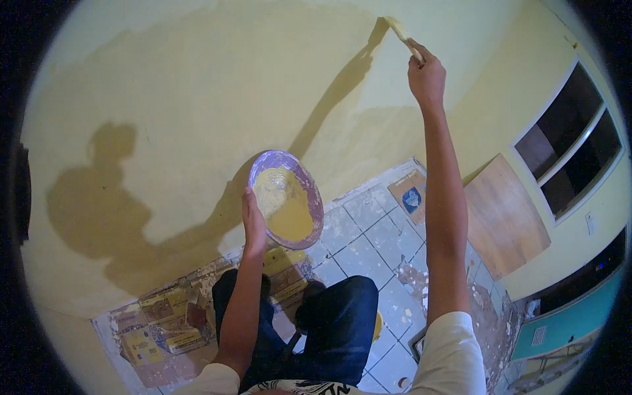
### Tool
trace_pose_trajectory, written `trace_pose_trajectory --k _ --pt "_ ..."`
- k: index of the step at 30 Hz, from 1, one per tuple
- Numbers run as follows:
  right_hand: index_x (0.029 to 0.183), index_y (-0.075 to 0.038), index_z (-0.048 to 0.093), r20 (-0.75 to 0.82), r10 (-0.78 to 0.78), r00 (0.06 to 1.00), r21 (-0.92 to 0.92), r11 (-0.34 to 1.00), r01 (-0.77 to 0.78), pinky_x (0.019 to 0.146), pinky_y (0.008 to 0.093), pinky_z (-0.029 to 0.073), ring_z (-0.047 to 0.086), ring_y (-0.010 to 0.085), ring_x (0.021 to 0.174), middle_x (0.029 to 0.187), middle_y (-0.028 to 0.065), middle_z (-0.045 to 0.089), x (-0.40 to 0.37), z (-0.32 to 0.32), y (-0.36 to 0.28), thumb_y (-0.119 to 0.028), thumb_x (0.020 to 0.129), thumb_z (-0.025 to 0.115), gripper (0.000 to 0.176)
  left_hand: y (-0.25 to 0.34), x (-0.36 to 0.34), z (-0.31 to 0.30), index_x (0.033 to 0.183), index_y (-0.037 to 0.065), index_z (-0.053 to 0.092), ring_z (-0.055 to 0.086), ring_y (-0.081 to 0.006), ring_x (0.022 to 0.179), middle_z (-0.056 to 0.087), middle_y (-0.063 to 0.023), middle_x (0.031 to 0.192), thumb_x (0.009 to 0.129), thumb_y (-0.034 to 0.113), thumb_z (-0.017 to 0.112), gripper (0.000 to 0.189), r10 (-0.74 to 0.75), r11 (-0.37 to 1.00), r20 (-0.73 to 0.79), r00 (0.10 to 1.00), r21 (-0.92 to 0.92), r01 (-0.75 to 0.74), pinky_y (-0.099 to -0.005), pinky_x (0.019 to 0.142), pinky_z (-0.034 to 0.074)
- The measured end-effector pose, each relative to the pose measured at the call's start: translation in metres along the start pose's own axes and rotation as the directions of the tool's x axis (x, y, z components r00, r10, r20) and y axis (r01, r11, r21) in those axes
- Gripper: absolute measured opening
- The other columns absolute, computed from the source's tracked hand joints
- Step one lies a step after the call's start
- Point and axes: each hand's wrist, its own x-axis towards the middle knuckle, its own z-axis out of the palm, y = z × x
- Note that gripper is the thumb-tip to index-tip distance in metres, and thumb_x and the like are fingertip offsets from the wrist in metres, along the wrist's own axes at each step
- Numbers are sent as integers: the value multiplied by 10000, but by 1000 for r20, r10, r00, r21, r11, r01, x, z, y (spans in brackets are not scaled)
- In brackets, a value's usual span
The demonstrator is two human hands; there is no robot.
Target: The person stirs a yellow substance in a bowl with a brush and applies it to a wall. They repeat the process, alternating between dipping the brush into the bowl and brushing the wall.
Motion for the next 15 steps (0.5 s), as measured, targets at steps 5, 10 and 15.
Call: trace_pose_trajectory --k 5,10,15 --pt "1273 -218 712 153 -72 986 -19 997 76 794 493 551 683 418 873 954 246 703 -103 85 59 -53 895 560 439 1 0 2 1311 -46 514 540 -235 1186 577 -160 1248 1102 525 337 633 -38 997 12 999 -68 39 -354 1063 389" --pt "1263 -212 716 487 -14 873 -61 997 49 848 510 547 673 421 965 1039 234 704 -196 113 107 -70 891 562 426 9 -3 3 1304 -45 522 543 -233 1183 586 -158 1247 1106 501 347 607 -41 999 -30 999 -33 40 -354 1059 395" --pt "1278 -207 706 322 -29 946 -205 974 100 808 482 547 688 404 931 988 206 719 -100 73 70 -49 891 580 437 -5 2 3 1304 -40 523 542 -231 1187 589 -155 1250 1107 491 352 591 23 1000 -36 999 -8 -24 -353 1059 396"
